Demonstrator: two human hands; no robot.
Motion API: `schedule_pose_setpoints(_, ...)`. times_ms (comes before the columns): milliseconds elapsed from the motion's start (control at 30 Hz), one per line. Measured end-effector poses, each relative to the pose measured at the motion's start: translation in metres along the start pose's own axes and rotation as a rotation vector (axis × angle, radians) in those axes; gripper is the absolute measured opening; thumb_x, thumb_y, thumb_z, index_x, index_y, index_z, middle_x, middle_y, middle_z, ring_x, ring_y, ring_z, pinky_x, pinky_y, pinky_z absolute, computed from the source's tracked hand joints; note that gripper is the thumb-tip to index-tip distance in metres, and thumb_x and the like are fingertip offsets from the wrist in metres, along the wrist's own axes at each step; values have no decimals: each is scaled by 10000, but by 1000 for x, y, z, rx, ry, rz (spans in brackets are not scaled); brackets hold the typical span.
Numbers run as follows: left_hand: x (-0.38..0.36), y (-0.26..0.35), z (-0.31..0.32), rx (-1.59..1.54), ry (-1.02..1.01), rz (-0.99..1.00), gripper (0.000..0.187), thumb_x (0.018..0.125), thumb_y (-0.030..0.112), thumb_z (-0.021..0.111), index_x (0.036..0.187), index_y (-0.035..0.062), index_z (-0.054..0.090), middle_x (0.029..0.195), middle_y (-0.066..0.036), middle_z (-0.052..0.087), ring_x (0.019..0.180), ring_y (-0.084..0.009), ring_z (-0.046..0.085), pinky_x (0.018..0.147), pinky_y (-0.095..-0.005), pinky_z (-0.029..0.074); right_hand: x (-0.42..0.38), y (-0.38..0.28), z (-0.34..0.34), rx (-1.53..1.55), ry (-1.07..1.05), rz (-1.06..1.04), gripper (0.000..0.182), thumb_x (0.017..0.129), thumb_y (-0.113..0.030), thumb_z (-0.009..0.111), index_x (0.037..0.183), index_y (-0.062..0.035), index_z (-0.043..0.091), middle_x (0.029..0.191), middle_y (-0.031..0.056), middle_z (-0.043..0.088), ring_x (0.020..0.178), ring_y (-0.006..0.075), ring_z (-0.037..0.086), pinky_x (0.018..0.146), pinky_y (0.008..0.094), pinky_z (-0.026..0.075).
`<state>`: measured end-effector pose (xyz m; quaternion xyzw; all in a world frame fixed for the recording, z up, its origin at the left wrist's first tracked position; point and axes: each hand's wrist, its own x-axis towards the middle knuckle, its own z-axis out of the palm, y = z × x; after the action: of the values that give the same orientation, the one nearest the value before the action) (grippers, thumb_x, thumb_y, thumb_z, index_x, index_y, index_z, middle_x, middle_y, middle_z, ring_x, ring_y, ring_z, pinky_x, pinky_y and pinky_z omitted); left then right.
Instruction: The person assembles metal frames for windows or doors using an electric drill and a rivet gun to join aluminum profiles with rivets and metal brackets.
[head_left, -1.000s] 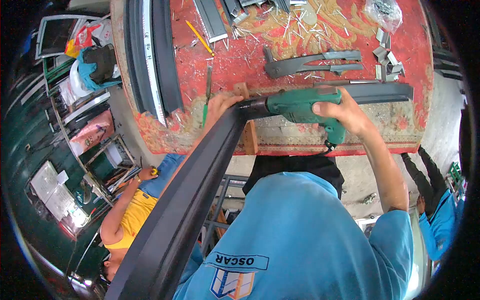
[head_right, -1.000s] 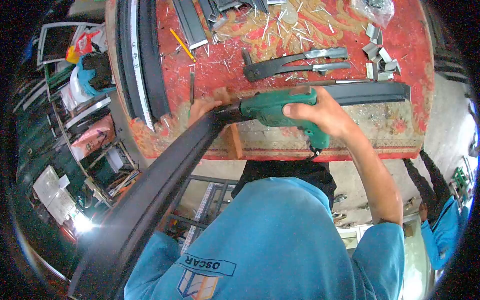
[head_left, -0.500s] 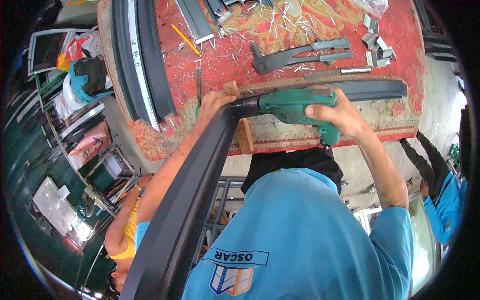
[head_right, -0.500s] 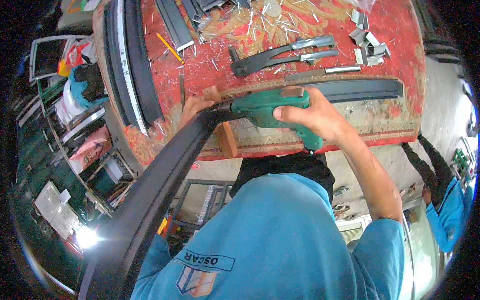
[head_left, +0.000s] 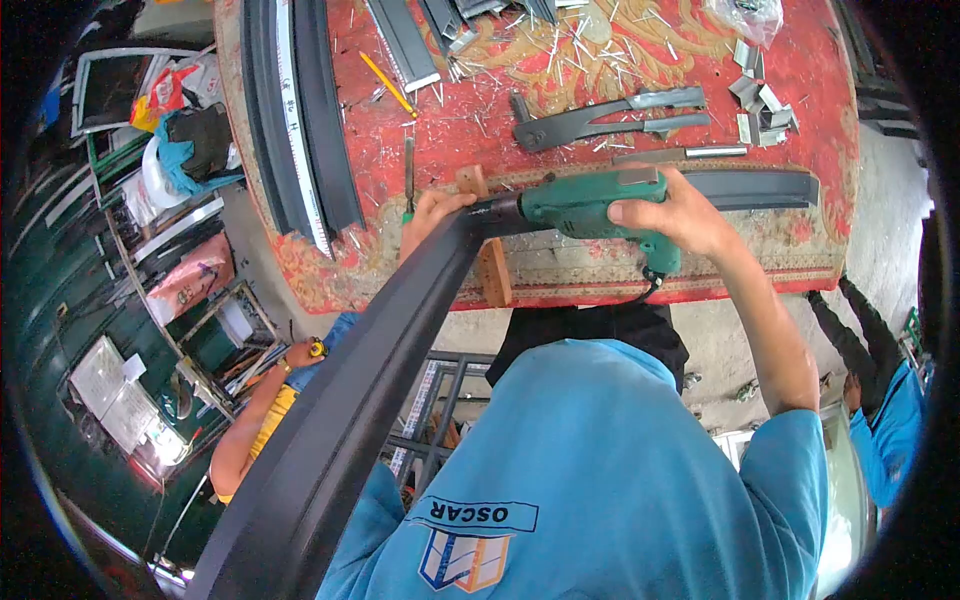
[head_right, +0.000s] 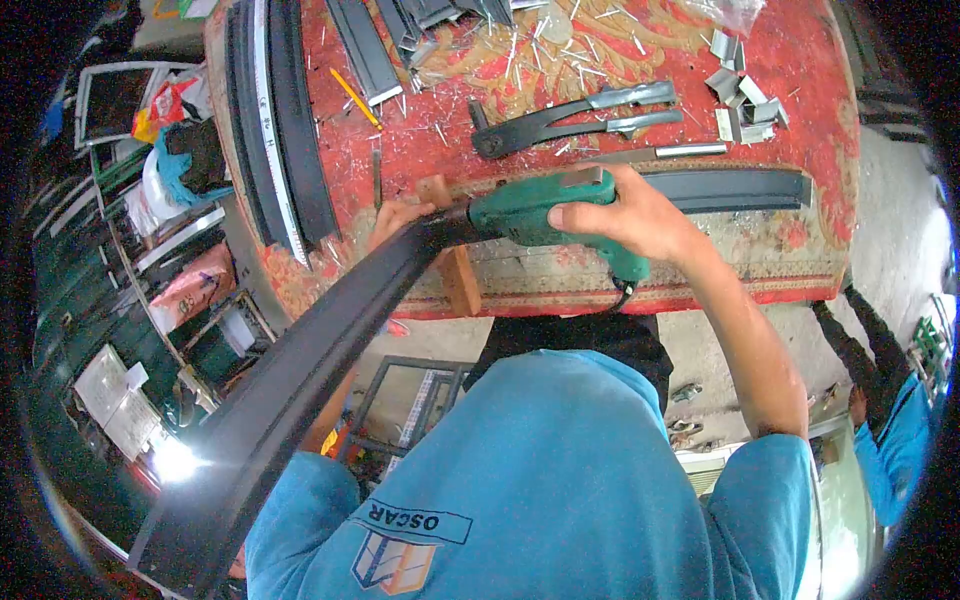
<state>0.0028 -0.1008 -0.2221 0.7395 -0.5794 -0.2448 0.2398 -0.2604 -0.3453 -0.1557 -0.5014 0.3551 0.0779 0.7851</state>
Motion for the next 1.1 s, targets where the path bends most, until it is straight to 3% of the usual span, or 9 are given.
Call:
schedule_pose_setpoints(67, 1, 3, -1, -27, -5, -51, 422, 743, 157, 756, 1152, 160, 651, 933, -73, 536, 826, -245, 636, 717, -340, 519, 3, 4, -3, -37, -31, 20, 462, 799, -276, 732, 1146, 9, 620, 983, 82, 679, 863, 151, 628, 801, 313, 503)
schedule_pose_setpoints(133, 1, 0, 1, -28, -1, -36, 420, 744, 156, 756, 1151, 156, 651, 935, -75, 536, 834, -244, 634, 720, -338, 519, 3, 8, 0, -96, 16, -125, 452, 794, -278, 730, 1138, -1, 632, 972, 74, 685, 858, 143, 625, 811, 308, 495)
schedule_pose_setpoints(367, -5, -19, 5, -87, -44, -44, 442, 737, 125, 760, 1165, 134, 649, 965, -79, 543, 896, -231, 618, 762, -305, 495, -6, -12, 4, -88, 3, -98, 454, 792, -264, 738, 1144, 1, 630, 933, 78, 692, 856, 138, 629, 816, 305, 495)
schedule_pose_setpoints(433, -2, -12, 3, -105, -31, -25, 451, 730, 113, 765, 1166, 132, 649, 971, -80, 546, 897, -230, 616, 766, -305, 492, -4, -9, 0, -238, 4, 3, 592, 757, -256, 769, 1272, -42, 570, 1123, 116, 648, 1032, 194, 600, 918, 336, 478)
schedule_pose_setpoints(467, -1, -9, 1, -122, -16, -7, 461, 722, 102, 770, 1167, 130, 649, 977, -82, 548, 899, -228, 615, 770, -304, 489, -4, -7, 0, -237, 5, 3, 592, 757, -256, 769, 1272, -42, 570, 1123, 116, 648, 1032, 194, 600, 918, 336, 478)
schedule_pose_setpoints(633, 0, -7, -1, -112, -39, -30, 472, 714, 103, 786, 1164, 128, 646, 978, -87, 550, 896, -234, 615, 765, -308, 492, -5, -2, 1, -261, -21, -89, 519, 775, -214, 752, 1234, -36, 589, 1074, 95, 660, 1003, 186, 607, 911, 327, 477)
schedule_pose_setpoints(967, -3, -12, 3, -111, -34, -60, 436, 738, 126, 773, 1155, 142, 646, 950, -76, 540, 858, -230, 624, 732, -310, 498, -9, -8, 3, -188, -22, 3, 549, 783, -286, 746, 1233, -17, 584, 1095, 113, 654, 1006, 191, 608, 894, 323, 479)
schedule_pose_setpoints(1033, 0, -8, -1, -113, -56, -66, 426, 747, 130, 765, 1156, 144, 647, 946, -75, 537, 858, -227, 625, 733, -313, 496, -8, -3, 1, -183, -22, -84, 413, 806, -312, 740, 1091, -28, 649, 890, 57, 668, 826, 128, 605, 739, 300, 489)
schedule_pose_setpoints(1100, 1, -9, -2, -115, -76, -74, 416, 755, 134, 757, 1156, 145, 648, 942, -74, 534, 858, -225, 625, 733, -315, 494, -12, -4, 4, -145, 3, -77, 422, 806, -315, 739, 1104, -29, 648, 899, 49, 669, 830, 128, 606, 748, 298, 491)
